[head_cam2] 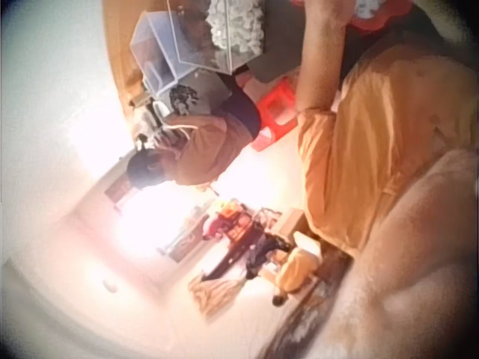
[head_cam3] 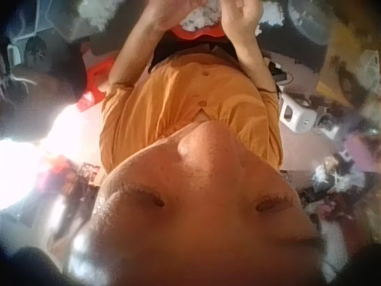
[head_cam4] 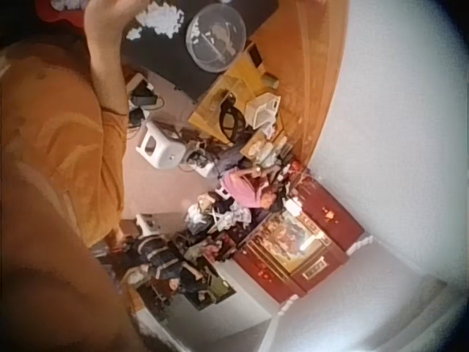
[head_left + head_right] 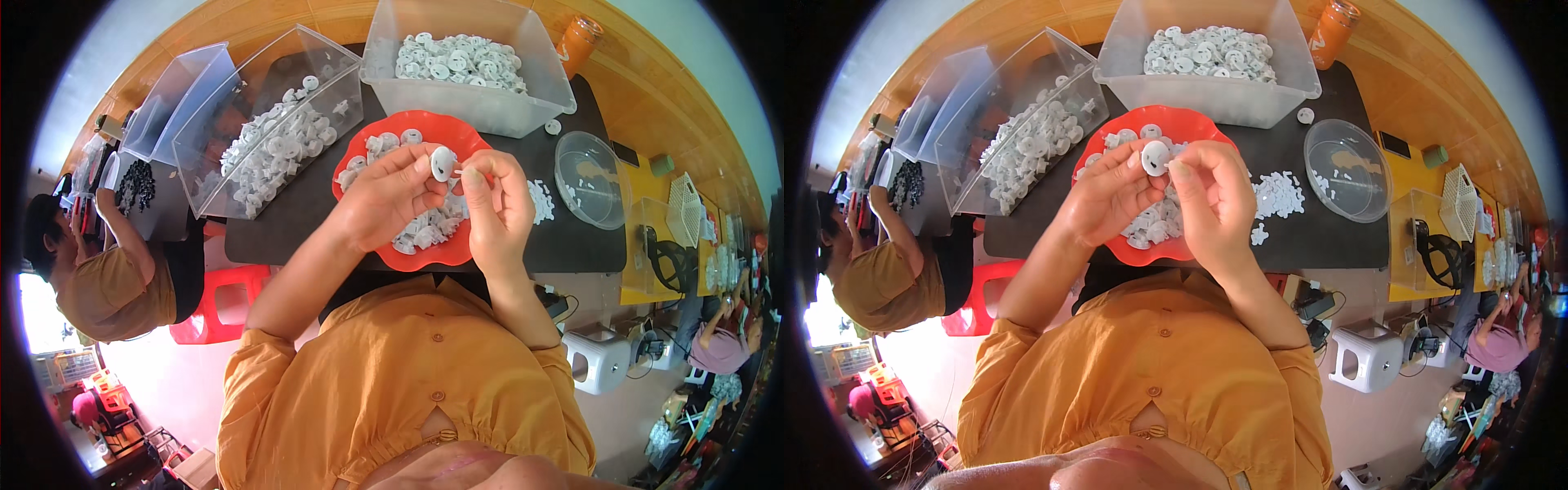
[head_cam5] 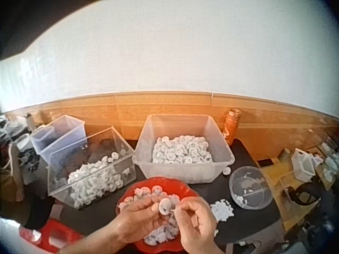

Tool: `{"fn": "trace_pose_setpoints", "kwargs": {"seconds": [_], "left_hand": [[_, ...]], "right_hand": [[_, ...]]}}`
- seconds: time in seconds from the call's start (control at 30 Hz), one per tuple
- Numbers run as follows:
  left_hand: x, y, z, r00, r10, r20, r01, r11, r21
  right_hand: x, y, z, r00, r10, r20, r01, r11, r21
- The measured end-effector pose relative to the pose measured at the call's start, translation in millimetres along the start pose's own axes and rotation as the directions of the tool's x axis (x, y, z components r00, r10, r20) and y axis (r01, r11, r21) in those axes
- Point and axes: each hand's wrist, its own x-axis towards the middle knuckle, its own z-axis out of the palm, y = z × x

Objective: The person assembles plastic components by inserting small plastic pins into plastic bases by hand and places the assembled parts into a transparent plastic container.

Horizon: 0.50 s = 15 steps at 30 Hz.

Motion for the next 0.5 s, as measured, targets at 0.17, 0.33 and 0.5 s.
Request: {"fn": "trace_pose_setpoints", "kwargs": {"seconds": [0.17, 0.33, 0.5], "left_hand": [[-10, -4, -1, 0.994, 0.107, 0.002, -0.107, 0.993, -0.059], [-13, -11, -2, 0.974, 0.225, -0.013, -0.225, 0.974, 0.018], [-15, -16, -5, 0.913, 0.405, -0.048, -0.387, 0.898, 0.211]], "right_hand": [[3, 6, 11, 1.000, 0.000, 0.017, 0.001, 0.998, -0.068], [2, 7, 17, 1.000, 0.002, 0.017, 0.000, 0.990, -0.143], [0, 8, 22, 0.998, 0.064, 0.008, -0.062, 0.986, -0.152]]}}
